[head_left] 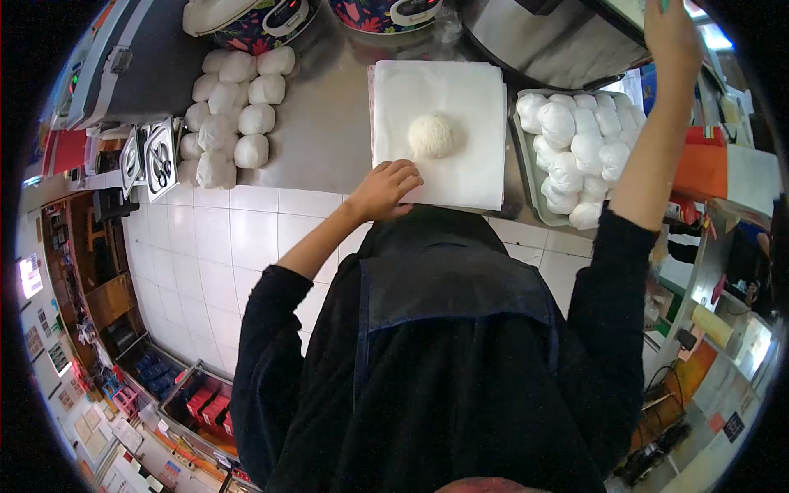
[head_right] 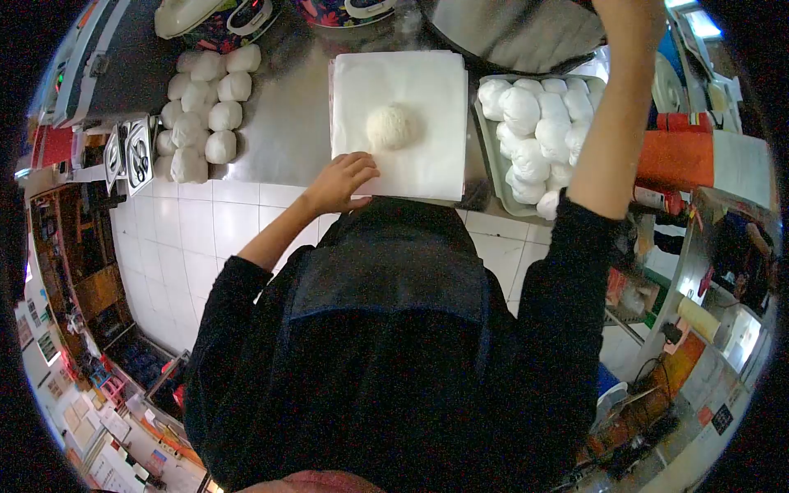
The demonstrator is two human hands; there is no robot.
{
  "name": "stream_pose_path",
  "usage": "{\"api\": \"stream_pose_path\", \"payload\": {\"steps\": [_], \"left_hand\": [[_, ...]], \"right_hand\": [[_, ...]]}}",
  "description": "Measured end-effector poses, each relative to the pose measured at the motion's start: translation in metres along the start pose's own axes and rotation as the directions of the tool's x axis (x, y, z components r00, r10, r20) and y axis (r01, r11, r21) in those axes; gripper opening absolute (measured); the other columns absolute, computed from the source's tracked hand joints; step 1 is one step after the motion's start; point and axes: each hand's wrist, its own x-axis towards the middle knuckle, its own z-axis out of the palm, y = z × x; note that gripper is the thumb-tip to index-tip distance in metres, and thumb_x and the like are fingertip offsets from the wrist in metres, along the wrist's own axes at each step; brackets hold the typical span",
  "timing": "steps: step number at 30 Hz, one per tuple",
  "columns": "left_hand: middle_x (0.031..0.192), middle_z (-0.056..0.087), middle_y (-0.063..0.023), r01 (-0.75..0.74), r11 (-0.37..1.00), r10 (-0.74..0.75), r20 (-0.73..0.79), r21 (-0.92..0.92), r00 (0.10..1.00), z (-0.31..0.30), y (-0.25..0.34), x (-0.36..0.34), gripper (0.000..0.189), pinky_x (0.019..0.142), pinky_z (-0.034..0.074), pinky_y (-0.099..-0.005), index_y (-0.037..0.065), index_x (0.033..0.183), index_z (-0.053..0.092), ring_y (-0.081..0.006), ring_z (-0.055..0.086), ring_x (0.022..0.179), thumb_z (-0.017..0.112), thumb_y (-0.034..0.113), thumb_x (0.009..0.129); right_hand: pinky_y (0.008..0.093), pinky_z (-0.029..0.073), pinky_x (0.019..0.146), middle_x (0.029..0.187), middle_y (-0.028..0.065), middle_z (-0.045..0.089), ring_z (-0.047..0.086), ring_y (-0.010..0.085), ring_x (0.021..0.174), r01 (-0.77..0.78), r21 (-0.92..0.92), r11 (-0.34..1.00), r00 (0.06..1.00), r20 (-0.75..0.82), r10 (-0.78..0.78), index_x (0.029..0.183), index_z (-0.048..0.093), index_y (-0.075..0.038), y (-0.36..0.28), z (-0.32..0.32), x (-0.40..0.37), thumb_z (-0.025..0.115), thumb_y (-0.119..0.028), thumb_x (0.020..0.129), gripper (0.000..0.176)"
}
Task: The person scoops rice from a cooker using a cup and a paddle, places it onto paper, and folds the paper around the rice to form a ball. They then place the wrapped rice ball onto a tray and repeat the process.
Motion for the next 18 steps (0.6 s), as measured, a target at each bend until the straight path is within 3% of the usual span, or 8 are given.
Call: {"api": "stream_pose_path", "payload": {"steps": [2,3,5,6,7,8,11,18], "left_hand": [[0.109,0.055,-0.0058,-0.113,0.991,0.108,0.074,0.066,0.991,0.0,-0.01,0.004,0.042,0.093,0.04,-0.0407,0.011,0.103,0.057,-0.0252,0.045,0.116,0.073,0.023,0.066],[0.109,0.055,-0.0058,-0.109,0.992,0.104,0.074,0.063,0.992,0.001,-0.013,0.003,0.042,0.093,0.04,-0.0407,0.011,0.103,0.057,-0.0252,0.045,0.116,0.073,0.023,0.066],[0.104,0.06,-0.0052,-0.156,0.988,0.156,0.071,-0.009,0.985,-0.003,-0.016,0.007,0.03,0.09,0.043,-0.0382,0.009,0.094,0.062,-0.0242,0.05,0.111,0.071,0.021,0.069],[0.104,0.06,-0.0052,-0.156,0.988,0.157,0.068,-0.011,0.985,-0.005,-0.019,0.008,0.03,0.09,0.043,-0.0382,0.009,0.094,0.062,-0.0242,0.05,0.111,0.071,0.021,0.069],[0.102,0.062,-0.0058,-0.128,0.987,0.137,0.092,-0.097,0.986,-0.006,-0.022,0.009,0.023,0.089,0.044,-0.0379,0.008,0.091,0.063,-0.0251,0.053,0.109,0.069,0.02,0.072],[0.099,0.064,-0.0064,-0.098,0.979,0.12,0.119,-0.182,0.986,-0.007,-0.024,0.01,0.017,0.089,0.045,-0.0377,0.007,0.088,0.065,-0.0259,0.055,0.106,0.066,0.019,0.076],[0.092,0.066,-0.0085,0.001,0.965,0.012,0.051,-0.262,0.999,-0.007,-0.027,0.01,0.011,0.083,0.048,-0.0371,0.005,0.083,0.065,-0.0271,0.06,0.096,0.063,0.015,0.08],[0.095,0.065,-0.0131,0.375,0.873,-0.337,0.171,-0.311,0.926,-0.022,-0.005,0.013,0.014,0.077,0.05,-0.0386,0.003,0.087,0.063,-0.03,0.062,0.089,0.061,0.016,0.082]], "right_hand": [[0.0406,0.039,0.095,0.139,0.0233,0.033,0.045,0.0375,0.117,0.148,-0.551,0.821,0.988,0.054,-0.141,0.144,0.021,-0.019,-0.015,-0.005,0.005,0.061,-0.024,0.084,0.072],[0.0416,0.045,0.076,0.098,0.0137,0.063,0.058,0.0358,0.092,0.364,-0.679,0.638,0.902,0.085,-0.424,0.104,0.059,-0.004,0.007,0.006,-0.006,0.057,-0.023,0.087,0.026],[0.0412,0.044,0.073,0.086,0.0132,0.06,0.056,0.0335,0.081,0.438,0.078,0.896,0.889,0.109,-0.444,0.09,0.06,-0.004,-0.008,0.033,-0.097,0.064,-0.019,0.076,0.021],[0.0409,0.044,0.074,0.086,0.0121,0.059,0.056,0.0324,0.081,0.277,0.476,0.835,0.88,0.222,-0.419,0.091,0.061,-0.004,-0.001,0.054,-0.154,0.066,-0.016,0.071,0.025],[0.0386,0.046,0.075,0.086,0.0095,0.059,0.056,0.03,0.081,0.504,0.465,0.728,0.545,0.483,-0.685,0.093,0.062,-0.005,-0.001,0.062,-0.201,0.066,-0.015,0.072,0.024],[0.0362,0.047,0.073,0.088,0.0092,0.06,0.057,0.0281,0.082,0.102,0.487,0.868,0.465,0.748,-0.474,0.091,0.063,-0.006,-0.004,0.067,-0.25,0.065,-0.016,0.074,0.019],[0.0382,0.047,0.071,0.082,0.0106,0.058,0.056,0.0261,0.075,0.155,0.572,0.805,0.409,0.705,-0.58,0.084,0.063,-0.007,0.001,0.071,-0.306,0.062,-0.021,0.077,0.016],[0.0366,0.047,0.074,0.087,0.0082,0.062,0.057,0.0259,0.086,-0.16,0.373,0.914,0.495,0.831,-0.252,0.091,0.064,-0.005,0.004,0.067,-0.293,0.062,-0.015,0.077,0.017]]}}
